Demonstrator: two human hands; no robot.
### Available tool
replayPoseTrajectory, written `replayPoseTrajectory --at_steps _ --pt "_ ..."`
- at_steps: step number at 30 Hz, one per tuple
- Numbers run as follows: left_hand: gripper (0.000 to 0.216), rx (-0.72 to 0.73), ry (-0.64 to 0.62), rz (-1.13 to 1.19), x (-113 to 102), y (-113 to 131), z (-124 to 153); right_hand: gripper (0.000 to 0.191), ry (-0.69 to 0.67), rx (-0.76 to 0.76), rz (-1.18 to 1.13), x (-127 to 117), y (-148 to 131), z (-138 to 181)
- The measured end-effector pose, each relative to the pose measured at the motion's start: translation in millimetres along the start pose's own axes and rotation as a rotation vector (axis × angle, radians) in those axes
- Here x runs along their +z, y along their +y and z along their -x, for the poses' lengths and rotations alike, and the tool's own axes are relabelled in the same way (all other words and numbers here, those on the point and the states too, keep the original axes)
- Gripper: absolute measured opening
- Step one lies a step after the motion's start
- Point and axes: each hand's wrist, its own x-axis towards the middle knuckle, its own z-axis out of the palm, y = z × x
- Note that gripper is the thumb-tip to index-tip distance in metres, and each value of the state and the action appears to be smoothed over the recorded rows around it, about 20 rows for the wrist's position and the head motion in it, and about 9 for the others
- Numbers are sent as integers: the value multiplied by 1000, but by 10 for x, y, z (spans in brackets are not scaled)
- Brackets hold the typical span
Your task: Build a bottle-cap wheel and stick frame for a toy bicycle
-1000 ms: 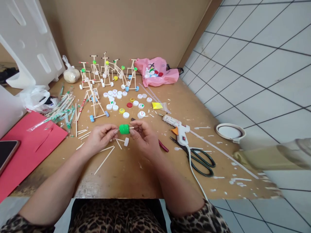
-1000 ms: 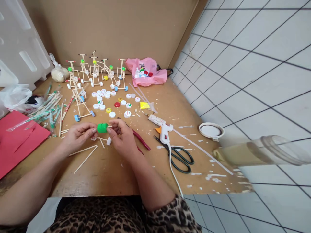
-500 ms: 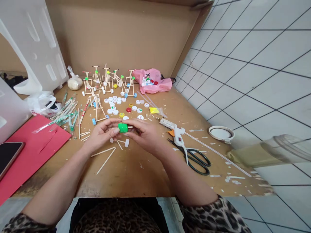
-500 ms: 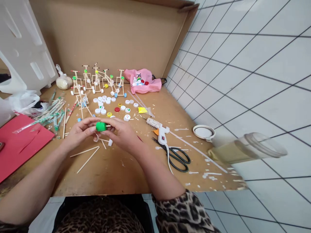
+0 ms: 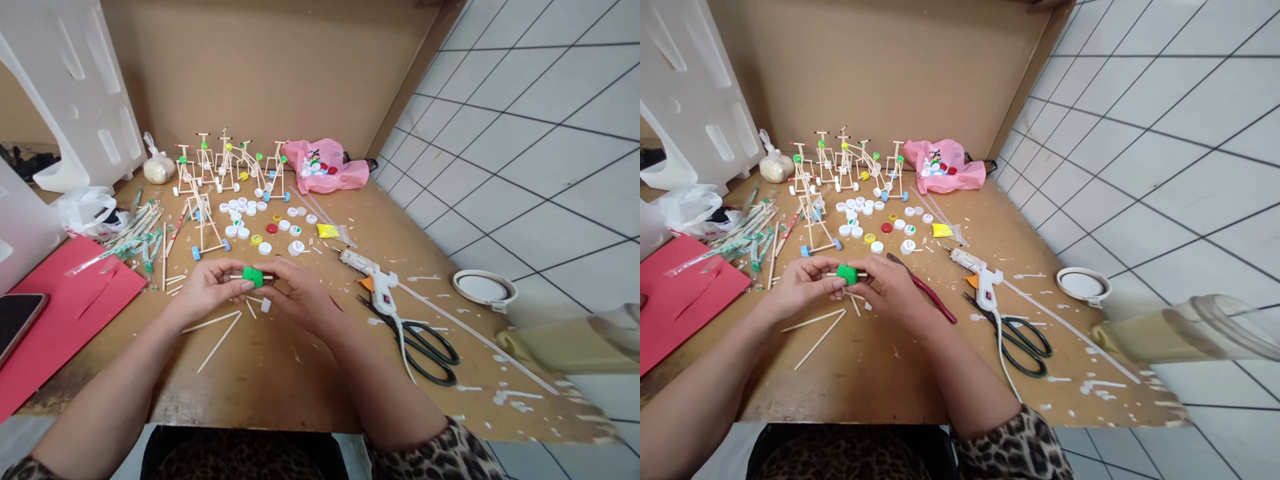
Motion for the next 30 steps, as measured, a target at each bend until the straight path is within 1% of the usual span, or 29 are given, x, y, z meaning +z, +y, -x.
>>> replayPoseTrajectory --at_steps 2,6,8,14,16,20,23,26,30 --pt "39 -27 -14 -18 -16 6 3 19 -1 -9 -1 18 23 16" --pt "38 -95 -117 -94 -37 41 0 16 -8 -37 -33 45 19 21" --pt "39 -107 -138 -118 -44 60 -1 16 -7 -20 -37 46 4 19" --pt "48 1 -29 -149 -107 126 22 16 41 89 -98 -17 -2 30" --pt "46 28 -35 -230 -119 132 34 18 48 103 -120 -31 3 36" --pt "45 73 -90 -403 -83 100 52 22 50 83 -134 -14 13 42" --pt "42 78 -109 -486 -47 79 56 25 18 57 -136 -2 15 46" --pt "40 94 -95 -521 -32 71 54 26 7 58 -130 -15 9 56" --pt "39 105 -101 -480 -19 59 48 25 23 96 -177 -30 4 75"
